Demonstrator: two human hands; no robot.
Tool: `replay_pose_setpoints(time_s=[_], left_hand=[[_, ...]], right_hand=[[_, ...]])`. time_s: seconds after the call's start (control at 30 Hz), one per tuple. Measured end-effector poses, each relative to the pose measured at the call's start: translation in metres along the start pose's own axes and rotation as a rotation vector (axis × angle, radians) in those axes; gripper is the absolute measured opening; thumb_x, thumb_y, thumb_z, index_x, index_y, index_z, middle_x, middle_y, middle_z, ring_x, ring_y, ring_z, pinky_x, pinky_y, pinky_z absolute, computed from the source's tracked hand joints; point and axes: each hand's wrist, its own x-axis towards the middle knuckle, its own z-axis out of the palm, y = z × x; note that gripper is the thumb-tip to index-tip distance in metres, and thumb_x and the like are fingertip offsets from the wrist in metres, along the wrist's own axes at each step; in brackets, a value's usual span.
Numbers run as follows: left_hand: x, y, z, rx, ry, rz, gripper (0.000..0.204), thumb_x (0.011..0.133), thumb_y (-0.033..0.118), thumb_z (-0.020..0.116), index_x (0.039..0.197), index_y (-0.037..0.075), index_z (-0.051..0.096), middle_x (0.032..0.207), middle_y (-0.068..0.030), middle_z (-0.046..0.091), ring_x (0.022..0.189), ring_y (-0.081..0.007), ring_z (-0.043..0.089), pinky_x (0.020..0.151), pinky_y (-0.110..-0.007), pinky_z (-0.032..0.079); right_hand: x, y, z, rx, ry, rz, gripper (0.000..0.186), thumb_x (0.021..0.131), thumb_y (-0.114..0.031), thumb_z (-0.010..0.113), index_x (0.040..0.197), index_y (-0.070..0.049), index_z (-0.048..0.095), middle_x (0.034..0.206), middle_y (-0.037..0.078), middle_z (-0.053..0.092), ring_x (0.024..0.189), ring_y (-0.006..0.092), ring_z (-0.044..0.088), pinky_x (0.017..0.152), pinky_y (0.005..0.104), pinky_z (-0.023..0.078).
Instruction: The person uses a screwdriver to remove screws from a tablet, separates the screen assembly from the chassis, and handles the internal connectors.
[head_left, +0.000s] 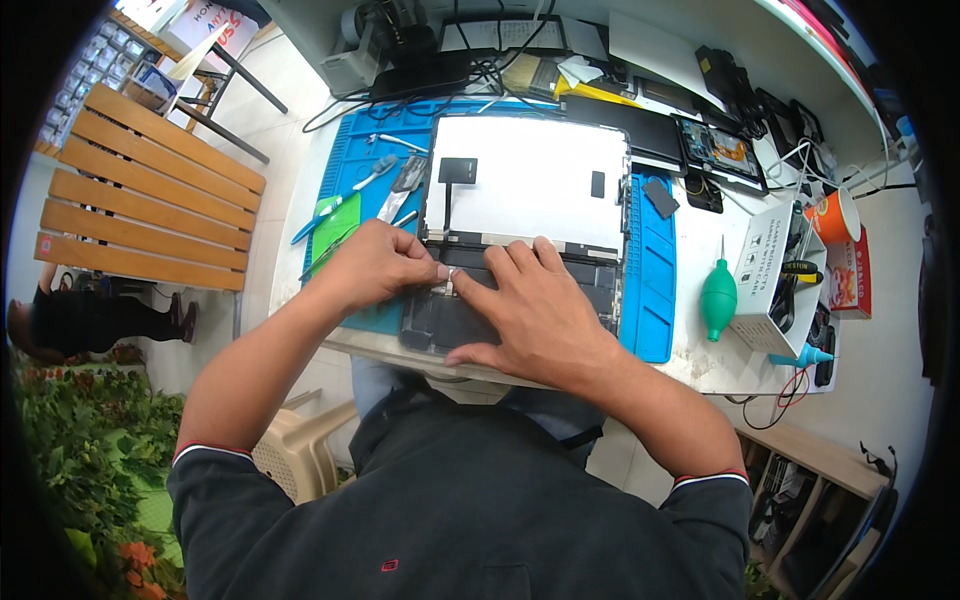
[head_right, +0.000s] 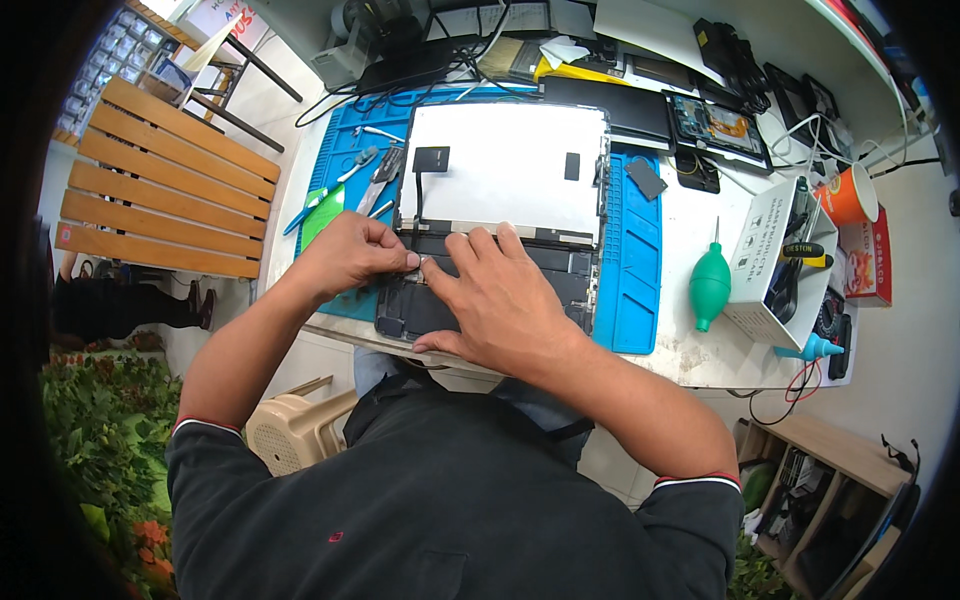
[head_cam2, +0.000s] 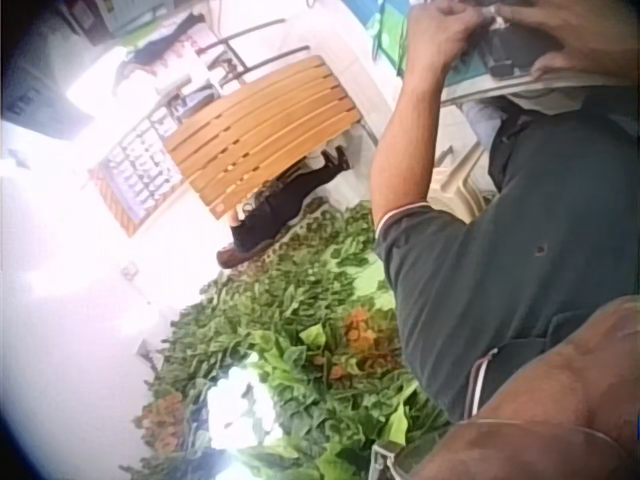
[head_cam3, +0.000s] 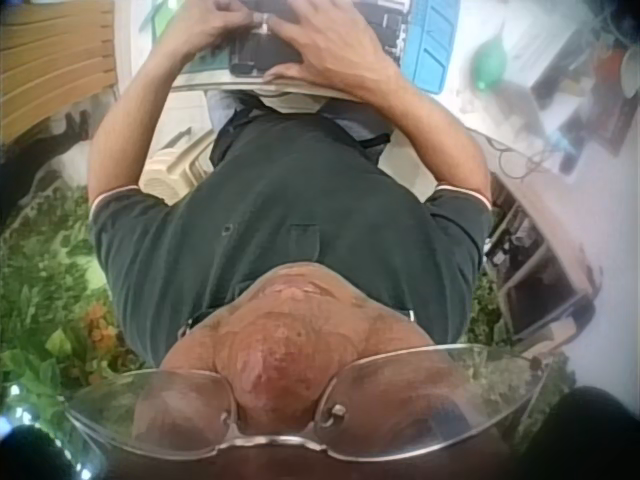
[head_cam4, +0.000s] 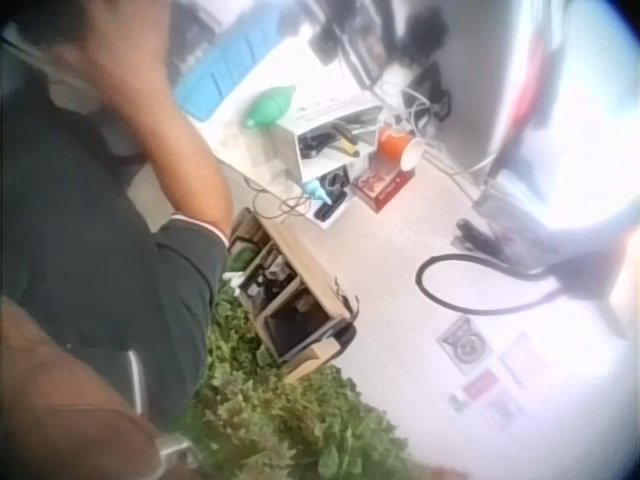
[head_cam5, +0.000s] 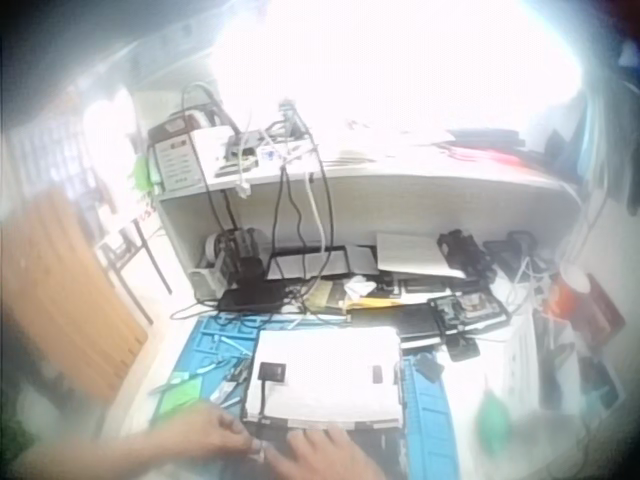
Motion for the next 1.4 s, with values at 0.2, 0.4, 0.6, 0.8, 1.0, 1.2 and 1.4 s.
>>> replay_pose_setpoints(time_s=[0.2, 0.4, 0.6, 0.8, 1.0, 1.2, 1.4], left_hand=[[0.000, -0.003, 0.000, -0.045, 0.012, 0.000, 0.033, 0.087, 0.030, 0.093, 0.086, -0.001, 0.082, 0.069, 0.0003, 0.067, 0.056, -0.0072, 0.051, 0.052, -0.026, 0.038], [0.000, 0.000, -0.001, 0.024, 0.026, 0.012, 0.034, 0.084, 0.030, 0.092, 0.089, -0.004, 0.086, 0.075, -0.0088, 0.078, 0.067, -0.0124, 0.066, 0.066, -0.031, 0.054], [0.000, 0.000, -0.002, -0.002, 0.005, 0.014, 0.031, 0.084, 0.028, 0.092, 0.088, -0.002, 0.086, 0.072, -0.0062, 0.075, 0.065, -0.0120, 0.063, 0.064, -0.031, 0.052], [0.002, -0.004, -0.007, -0.042, -0.048, -0.027, 0.028, 0.084, 0.026, 0.095, 0.086, 0.000, 0.084, 0.069, 0.0011, 0.069, 0.058, -0.0063, 0.052, 0.053, -0.026, 0.037], [0.002, -0.003, -0.008, -0.068, -0.076, -0.018, 0.028, 0.086, 0.027, 0.096, 0.090, 0.001, 0.084, 0.072, 0.0013, 0.071, 0.060, -0.0059, 0.053, 0.055, -0.025, 0.038], [0.003, -0.004, -0.007, -0.047, -0.058, 0.000, 0.029, 0.087, 0.028, 0.094, 0.090, 0.000, 0.085, 0.072, -0.0005, 0.072, 0.062, -0.0077, 0.056, 0.058, -0.027, 0.043], [0.003, 0.000, -0.007, -0.008, -0.054, -0.001, 0.028, 0.086, 0.027, 0.092, 0.088, 0.000, 0.085, 0.072, -0.0025, 0.072, 0.065, -0.0094, 0.059, 0.062, -0.029, 0.048]], right_hand=[[0.005, 0.003, 0.001, -0.069, 0.039, -0.058, 0.088, 0.088, -0.077, 0.073, 0.138, -0.004, 0.072, 0.128, 0.017, 0.064, 0.128, 0.0344, 0.057, 0.121, 0.0532, 0.040], [0.012, 0.009, 0.002, -0.101, 0.030, -0.100, 0.090, 0.086, -0.081, 0.072, 0.138, -0.007, 0.071, 0.121, 0.016, 0.062, 0.124, 0.0343, 0.057, 0.118, 0.0547, 0.039], [0.004, 0.007, -0.011, -0.045, 0.106, -0.046, 0.081, 0.094, -0.076, 0.069, 0.124, -0.001, 0.076, 0.118, 0.014, 0.065, 0.120, 0.0318, 0.058, 0.115, 0.0508, 0.042], [-0.011, 0.002, -0.018, -0.075, -0.010, -0.034, 0.073, 0.098, -0.067, 0.070, 0.119, 0.002, 0.075, 0.113, 0.013, 0.066, 0.114, 0.0309, 0.057, 0.112, 0.0487, 0.043], [-0.014, -0.003, -0.013, -0.042, -0.015, -0.048, 0.074, 0.099, -0.066, 0.070, 0.130, 0.002, 0.073, 0.112, 0.013, 0.064, 0.114, 0.0303, 0.057, 0.110, 0.0464, 0.044], [-0.007, -0.001, -0.013, -0.024, -0.059, -0.025, 0.077, 0.099, -0.067, 0.069, 0.142, -0.003, 0.070, 0.118, 0.014, 0.063, 0.116, 0.0309, 0.056, 0.109, 0.0462, 0.044], [-0.001, 0.003, -0.008, -0.035, 0.027, -0.071, 0.082, 0.098, -0.072, 0.068, 0.146, -0.006, 0.068, 0.116, 0.016, 0.059, 0.112, 0.0331, 0.054, 0.106, 0.0468, 0.043]])
